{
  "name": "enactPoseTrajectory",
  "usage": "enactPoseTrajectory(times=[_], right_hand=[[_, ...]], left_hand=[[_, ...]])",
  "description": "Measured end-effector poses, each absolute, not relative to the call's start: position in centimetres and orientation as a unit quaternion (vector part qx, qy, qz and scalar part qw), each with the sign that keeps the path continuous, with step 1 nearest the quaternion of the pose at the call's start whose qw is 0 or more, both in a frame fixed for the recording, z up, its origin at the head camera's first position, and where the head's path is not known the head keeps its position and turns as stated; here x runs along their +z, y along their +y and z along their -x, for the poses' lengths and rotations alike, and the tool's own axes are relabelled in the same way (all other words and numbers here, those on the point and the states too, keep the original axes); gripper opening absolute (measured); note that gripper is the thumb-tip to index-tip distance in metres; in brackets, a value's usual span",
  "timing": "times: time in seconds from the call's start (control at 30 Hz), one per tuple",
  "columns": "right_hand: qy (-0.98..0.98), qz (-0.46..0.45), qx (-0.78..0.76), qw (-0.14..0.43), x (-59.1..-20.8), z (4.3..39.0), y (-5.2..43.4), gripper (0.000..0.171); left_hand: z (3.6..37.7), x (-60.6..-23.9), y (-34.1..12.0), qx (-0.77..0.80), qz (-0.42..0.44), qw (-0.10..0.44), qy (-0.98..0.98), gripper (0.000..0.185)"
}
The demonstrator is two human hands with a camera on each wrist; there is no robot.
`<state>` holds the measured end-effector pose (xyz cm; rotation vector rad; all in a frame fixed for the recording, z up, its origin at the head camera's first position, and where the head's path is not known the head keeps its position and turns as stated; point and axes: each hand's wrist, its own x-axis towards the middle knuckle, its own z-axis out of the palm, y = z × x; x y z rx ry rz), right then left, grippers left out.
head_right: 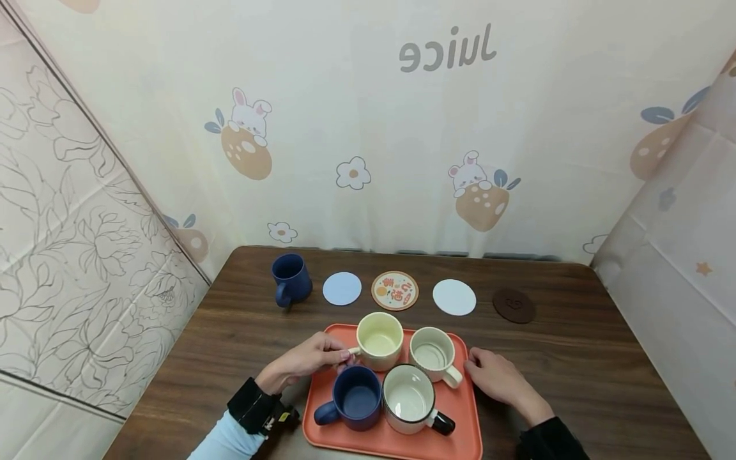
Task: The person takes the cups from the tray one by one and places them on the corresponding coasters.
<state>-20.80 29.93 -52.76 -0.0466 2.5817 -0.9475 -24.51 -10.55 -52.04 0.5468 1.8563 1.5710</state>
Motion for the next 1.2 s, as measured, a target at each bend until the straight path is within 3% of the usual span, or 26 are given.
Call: enactPoseTrajectory(times=[0.37,1.2], right_hand=[[0.921,0.019,-0.335,0.197,-53.0,20.9,30.1,0.019],[0.92,0.021,-0.34,0.193,-53.0,20.8,30.1,0.018]], left_hand=[[24.5,-51.7,-11.4,0.62,-0.167,0.284,0.712,0.035],[24.5,-50.0,-10.9,0.662,-0.045,0.184,0.725,0.033]])
